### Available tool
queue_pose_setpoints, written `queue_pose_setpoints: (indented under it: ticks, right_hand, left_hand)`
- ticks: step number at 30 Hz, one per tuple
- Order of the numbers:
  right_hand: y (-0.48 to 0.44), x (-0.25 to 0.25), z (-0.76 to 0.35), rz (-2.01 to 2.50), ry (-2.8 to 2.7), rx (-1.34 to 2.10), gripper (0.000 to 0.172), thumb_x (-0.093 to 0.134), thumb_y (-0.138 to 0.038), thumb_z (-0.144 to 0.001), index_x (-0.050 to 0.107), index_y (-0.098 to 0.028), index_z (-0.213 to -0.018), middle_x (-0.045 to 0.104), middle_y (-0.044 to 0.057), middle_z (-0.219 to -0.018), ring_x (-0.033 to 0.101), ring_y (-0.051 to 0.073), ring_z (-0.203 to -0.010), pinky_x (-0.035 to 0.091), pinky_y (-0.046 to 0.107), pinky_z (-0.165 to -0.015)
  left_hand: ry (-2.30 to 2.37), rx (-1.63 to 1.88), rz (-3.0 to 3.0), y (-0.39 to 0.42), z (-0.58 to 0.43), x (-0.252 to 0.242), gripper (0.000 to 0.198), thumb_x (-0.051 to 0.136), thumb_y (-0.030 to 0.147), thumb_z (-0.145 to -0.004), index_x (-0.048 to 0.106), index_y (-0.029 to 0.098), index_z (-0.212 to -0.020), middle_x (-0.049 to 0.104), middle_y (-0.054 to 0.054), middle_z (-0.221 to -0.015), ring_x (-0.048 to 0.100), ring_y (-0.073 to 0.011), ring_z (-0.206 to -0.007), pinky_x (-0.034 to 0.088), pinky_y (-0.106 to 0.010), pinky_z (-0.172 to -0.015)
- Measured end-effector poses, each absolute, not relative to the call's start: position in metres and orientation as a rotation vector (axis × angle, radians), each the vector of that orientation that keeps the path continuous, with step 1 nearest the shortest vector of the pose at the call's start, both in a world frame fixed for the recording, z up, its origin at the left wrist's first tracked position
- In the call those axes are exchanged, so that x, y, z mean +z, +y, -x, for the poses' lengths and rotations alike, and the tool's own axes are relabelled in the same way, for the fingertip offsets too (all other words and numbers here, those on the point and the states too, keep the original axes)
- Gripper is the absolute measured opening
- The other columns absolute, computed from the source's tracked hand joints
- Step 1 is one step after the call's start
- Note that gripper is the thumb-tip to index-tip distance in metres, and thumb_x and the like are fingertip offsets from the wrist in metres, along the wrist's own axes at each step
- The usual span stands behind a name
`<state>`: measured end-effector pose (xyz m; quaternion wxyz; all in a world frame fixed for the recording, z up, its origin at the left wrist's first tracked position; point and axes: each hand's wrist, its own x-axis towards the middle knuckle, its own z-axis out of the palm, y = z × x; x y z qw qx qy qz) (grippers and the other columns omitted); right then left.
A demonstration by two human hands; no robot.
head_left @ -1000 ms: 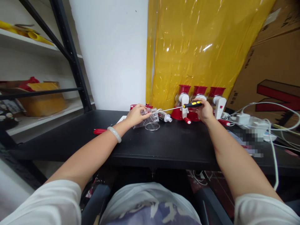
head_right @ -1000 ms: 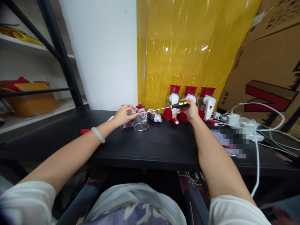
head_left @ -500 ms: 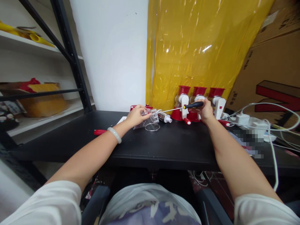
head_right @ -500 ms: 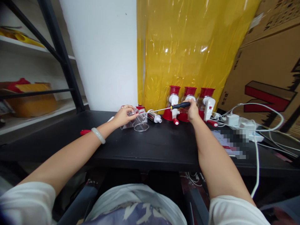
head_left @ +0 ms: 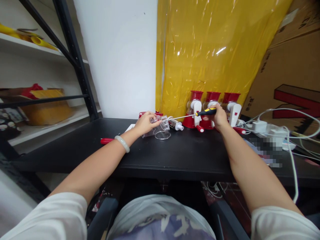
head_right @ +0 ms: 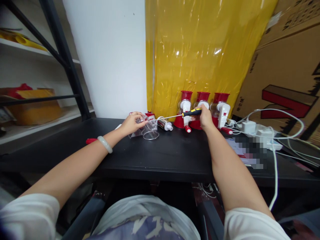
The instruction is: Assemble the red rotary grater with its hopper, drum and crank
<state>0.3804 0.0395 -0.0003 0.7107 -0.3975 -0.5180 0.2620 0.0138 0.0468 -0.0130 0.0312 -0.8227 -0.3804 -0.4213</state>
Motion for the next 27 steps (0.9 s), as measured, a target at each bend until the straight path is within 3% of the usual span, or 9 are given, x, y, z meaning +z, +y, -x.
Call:
queue_pose_setpoints:
  ticks: [4,6,12,16,19,22,27]
  right_hand:
    - [0.0368,0.0031,-0.379,0.768,-1.169,0.7,0.024,0.047,-0.043,-0.075,0.059,-0.023,-0.074,0.063,0.002,-0.069,0.063,0.018,-0.062,0.051,0.031,-0.047]
    - [0.0373,0.0019,-0.3788,0.821,-1.164,0.655,0.021,0.052,-0.043,-0.075,0.058,-0.022,-0.074,0.061,0.001,-0.064,0.06,0.017,-0.055,0.049,0.029,-0.044]
    - [0.042,-0.0043,-0.3811,0.974,-1.197,0.471,0.036,0.051,-0.057,-0.079,0.057,-0.022,-0.072,0.044,-0.004,-0.04,0.038,0.012,-0.031,0.032,0.026,-0.032]
    - [0.042,-0.0018,-0.3791,0.853,-1.124,0.688,0.027,0.048,-0.049,-0.078,0.056,-0.023,-0.078,0.059,-0.002,-0.061,0.055,0.014,-0.044,0.045,0.027,-0.039]
    - [0.0404,-0.0003,-0.3767,0.808,-1.131,0.758,0.02,0.058,-0.039,-0.071,0.056,-0.025,-0.083,0.062,-0.004,-0.071,0.06,0.013,-0.05,0.05,0.028,-0.044]
    - [0.0392,-0.0018,-0.3763,0.877,-1.167,0.665,0.024,0.063,-0.044,-0.071,0.056,-0.024,-0.081,0.059,-0.004,-0.062,0.055,0.012,-0.043,0.047,0.026,-0.04]
    - [0.0383,-0.0045,-0.3798,1.05,-1.216,0.421,0.039,0.054,-0.06,-0.077,0.059,-0.021,-0.07,0.044,-0.004,-0.038,0.037,0.01,-0.029,0.027,0.023,-0.028]
  left_hand:
    - [-1.201,-1.298,2.536,0.0473,-0.0133,-0.0132,0.028,0.065,0.048,-0.077,0.061,0.021,-0.072,0.061,-0.007,-0.102,0.06,-0.0214,-0.099,0.046,-0.039,-0.095]
    - [-1.191,-1.298,2.536,0.0479,-0.013,-0.0134,0.028,0.064,0.048,-0.077,0.061,0.021,-0.073,0.061,-0.007,-0.102,0.06,-0.0214,-0.099,0.046,-0.039,-0.095]
    - [-1.212,-1.284,2.537,0.0466,-0.0135,-0.0125,0.03,0.064,0.05,-0.078,0.062,0.02,-0.074,0.061,-0.007,-0.102,0.06,-0.0213,-0.095,0.046,-0.04,-0.093]
    - [-1.211,-1.269,2.535,0.0458,-0.0136,-0.0127,0.03,0.063,0.05,-0.078,0.062,0.02,-0.074,0.061,-0.007,-0.103,0.06,-0.0212,-0.096,0.046,-0.039,-0.094]
    - [-1.215,-1.269,2.528,0.047,-0.0129,-0.0136,0.031,0.063,0.051,-0.078,0.062,0.021,-0.074,0.061,-0.007,-0.103,0.06,-0.0216,-0.096,0.046,-0.039,-0.093]
    - [-1.218,-1.271,2.529,0.0481,-0.0127,-0.0136,0.03,0.063,0.051,-0.077,0.062,0.021,-0.074,0.061,-0.006,-0.102,0.06,-0.0218,-0.097,0.046,-0.04,-0.094]
    - [-1.185,-1.285,2.532,0.0482,-0.0133,-0.0136,0.03,0.063,0.05,-0.078,0.062,0.02,-0.073,0.061,-0.007,-0.101,0.06,-0.0214,-0.098,0.046,-0.039,-0.094]
